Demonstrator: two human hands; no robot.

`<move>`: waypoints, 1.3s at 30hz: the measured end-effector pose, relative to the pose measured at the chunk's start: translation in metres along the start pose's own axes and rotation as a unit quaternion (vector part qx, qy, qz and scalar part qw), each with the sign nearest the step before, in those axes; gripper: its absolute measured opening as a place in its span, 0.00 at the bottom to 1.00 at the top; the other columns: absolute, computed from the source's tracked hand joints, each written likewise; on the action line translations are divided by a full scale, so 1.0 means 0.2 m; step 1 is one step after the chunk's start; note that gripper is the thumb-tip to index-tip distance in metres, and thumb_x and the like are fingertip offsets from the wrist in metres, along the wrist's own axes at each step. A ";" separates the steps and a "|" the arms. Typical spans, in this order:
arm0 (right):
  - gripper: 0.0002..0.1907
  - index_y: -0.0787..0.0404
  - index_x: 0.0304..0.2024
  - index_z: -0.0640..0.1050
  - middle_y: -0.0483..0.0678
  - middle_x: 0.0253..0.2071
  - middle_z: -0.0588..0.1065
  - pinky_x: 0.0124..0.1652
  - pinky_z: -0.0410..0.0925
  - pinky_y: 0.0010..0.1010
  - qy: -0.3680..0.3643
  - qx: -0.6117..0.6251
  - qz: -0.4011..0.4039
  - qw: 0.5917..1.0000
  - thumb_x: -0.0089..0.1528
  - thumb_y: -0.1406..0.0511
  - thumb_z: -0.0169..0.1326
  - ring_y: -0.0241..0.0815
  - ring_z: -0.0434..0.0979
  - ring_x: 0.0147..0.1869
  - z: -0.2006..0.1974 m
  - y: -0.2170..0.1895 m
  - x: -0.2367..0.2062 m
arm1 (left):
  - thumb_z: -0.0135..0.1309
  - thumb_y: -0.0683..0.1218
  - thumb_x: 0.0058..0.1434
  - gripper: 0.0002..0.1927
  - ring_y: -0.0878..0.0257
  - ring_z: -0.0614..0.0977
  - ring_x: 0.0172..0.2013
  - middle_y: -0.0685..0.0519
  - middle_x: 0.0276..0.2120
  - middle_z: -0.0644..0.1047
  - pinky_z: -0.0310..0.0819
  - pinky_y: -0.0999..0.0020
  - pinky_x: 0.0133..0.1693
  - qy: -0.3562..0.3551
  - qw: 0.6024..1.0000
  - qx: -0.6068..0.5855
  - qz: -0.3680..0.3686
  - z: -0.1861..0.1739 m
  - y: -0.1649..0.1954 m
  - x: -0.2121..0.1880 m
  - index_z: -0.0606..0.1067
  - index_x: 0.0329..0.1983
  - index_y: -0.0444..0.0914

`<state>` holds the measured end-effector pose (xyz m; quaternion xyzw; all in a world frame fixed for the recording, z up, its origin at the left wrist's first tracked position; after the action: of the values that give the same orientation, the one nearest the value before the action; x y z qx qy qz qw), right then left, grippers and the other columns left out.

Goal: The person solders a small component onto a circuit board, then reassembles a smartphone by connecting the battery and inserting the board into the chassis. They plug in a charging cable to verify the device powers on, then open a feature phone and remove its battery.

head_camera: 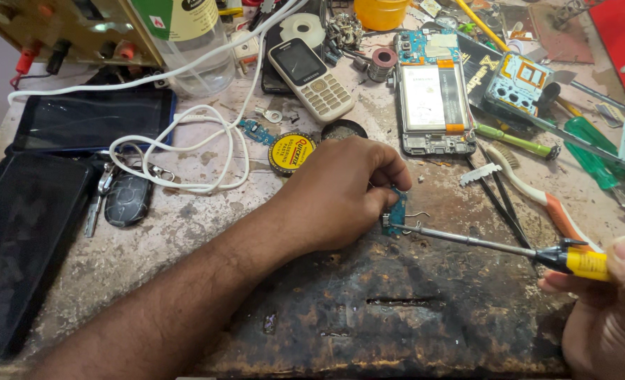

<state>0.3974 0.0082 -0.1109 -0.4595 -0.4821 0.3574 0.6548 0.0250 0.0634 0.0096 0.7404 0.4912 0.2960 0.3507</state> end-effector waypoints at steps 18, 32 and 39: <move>0.12 0.66 0.50 0.71 0.59 0.40 0.77 0.38 0.78 0.32 0.013 0.027 0.004 1.000 0.80 0.62 0.47 0.46 0.81 0.37 -0.02 0.02 0.01 | 0.58 0.40 0.56 0.08 0.63 0.87 0.34 0.50 0.31 0.85 0.81 0.66 0.40 0.011 1.000 0.007 0.013 -0.01 0.02 -0.01 0.82 0.38 0.37; 0.13 0.70 0.49 0.69 0.60 0.41 0.77 0.39 0.78 0.31 0.008 -0.032 -0.003 0.999 0.81 0.63 0.45 0.46 0.81 0.37 0.00 0.00 0.01 | 0.58 0.40 0.57 0.08 0.63 0.87 0.33 0.50 0.31 0.84 0.81 0.66 0.39 0.005 1.000 0.008 0.006 0.00 0.01 -0.01 0.82 0.39 0.37; 0.14 0.70 0.47 0.71 0.61 0.40 0.77 0.40 0.78 0.33 -0.003 -0.042 -0.010 0.999 0.80 0.63 0.44 0.47 0.81 0.37 0.02 -0.02 0.01 | 0.58 0.40 0.57 0.08 0.64 0.87 0.34 0.51 0.32 0.85 0.81 0.67 0.41 0.001 1.000 0.007 0.007 0.00 0.01 0.00 0.82 0.40 0.37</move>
<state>0.3937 0.0104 -0.1060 -0.4809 -0.5035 0.3318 0.6365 0.0262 0.0622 0.0112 0.7454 0.4887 0.2961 0.3432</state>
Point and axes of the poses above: each hand's wrist, its own x-axis towards the middle knuckle, its own z-axis out of the palm, y = z × x, the point moved 7 cm from there along x, towards the middle knuckle
